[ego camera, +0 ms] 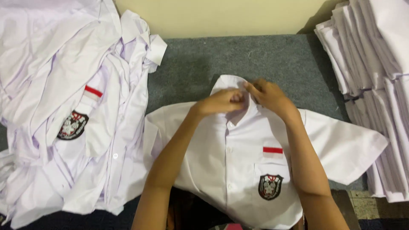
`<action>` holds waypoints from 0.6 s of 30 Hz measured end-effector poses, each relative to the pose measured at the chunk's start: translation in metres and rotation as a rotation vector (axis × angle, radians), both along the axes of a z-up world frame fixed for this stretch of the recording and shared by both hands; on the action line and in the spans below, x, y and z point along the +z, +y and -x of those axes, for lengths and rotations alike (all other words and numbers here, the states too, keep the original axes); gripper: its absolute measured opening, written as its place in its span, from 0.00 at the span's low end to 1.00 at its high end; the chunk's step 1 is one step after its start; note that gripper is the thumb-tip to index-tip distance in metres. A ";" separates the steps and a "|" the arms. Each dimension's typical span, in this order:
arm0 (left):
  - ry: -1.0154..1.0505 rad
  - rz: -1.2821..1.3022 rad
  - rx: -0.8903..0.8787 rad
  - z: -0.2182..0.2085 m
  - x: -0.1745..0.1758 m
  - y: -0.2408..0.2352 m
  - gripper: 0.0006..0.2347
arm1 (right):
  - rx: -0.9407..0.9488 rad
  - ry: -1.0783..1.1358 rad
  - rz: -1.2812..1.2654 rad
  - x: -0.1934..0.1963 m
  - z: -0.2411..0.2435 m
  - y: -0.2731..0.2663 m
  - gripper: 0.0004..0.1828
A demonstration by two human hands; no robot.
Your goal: Folding a white school uniform shirt on a flat work surface
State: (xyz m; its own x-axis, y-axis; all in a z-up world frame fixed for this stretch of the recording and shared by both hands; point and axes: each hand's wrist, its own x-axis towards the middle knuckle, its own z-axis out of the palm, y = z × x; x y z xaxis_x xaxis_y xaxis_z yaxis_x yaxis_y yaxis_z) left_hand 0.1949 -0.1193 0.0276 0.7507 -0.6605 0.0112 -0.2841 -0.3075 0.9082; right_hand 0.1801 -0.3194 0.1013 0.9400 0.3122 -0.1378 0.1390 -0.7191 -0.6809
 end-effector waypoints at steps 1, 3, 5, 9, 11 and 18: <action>-0.061 -0.090 0.029 0.006 0.002 -0.001 0.17 | -0.046 0.096 0.050 0.006 0.005 -0.002 0.34; -0.114 -0.178 0.056 0.013 -0.009 -0.003 0.20 | -0.094 0.200 0.102 0.026 0.021 0.003 0.35; -0.147 -0.046 0.162 0.013 -0.032 -0.005 0.14 | -0.069 0.273 0.085 0.054 0.042 0.020 0.38; -0.421 -0.185 0.107 0.001 -0.088 -0.013 0.14 | -0.162 0.402 -0.278 -0.020 0.006 0.002 0.40; -0.536 -0.349 0.157 0.008 -0.085 -0.016 0.16 | -0.121 0.371 -0.498 -0.051 -0.004 -0.002 0.39; -0.171 -0.243 0.468 0.041 -0.039 -0.049 0.23 | -0.077 0.087 -0.125 -0.064 -0.013 -0.011 0.26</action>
State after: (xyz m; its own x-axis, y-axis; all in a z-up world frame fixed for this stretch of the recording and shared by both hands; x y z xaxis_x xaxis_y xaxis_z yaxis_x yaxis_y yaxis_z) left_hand 0.1540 -0.1681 -0.0115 0.9656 -0.2556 0.0473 -0.2038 -0.6312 0.7484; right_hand 0.1929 -0.3303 0.0375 0.9479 0.2597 -0.1843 0.0234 -0.6340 -0.7730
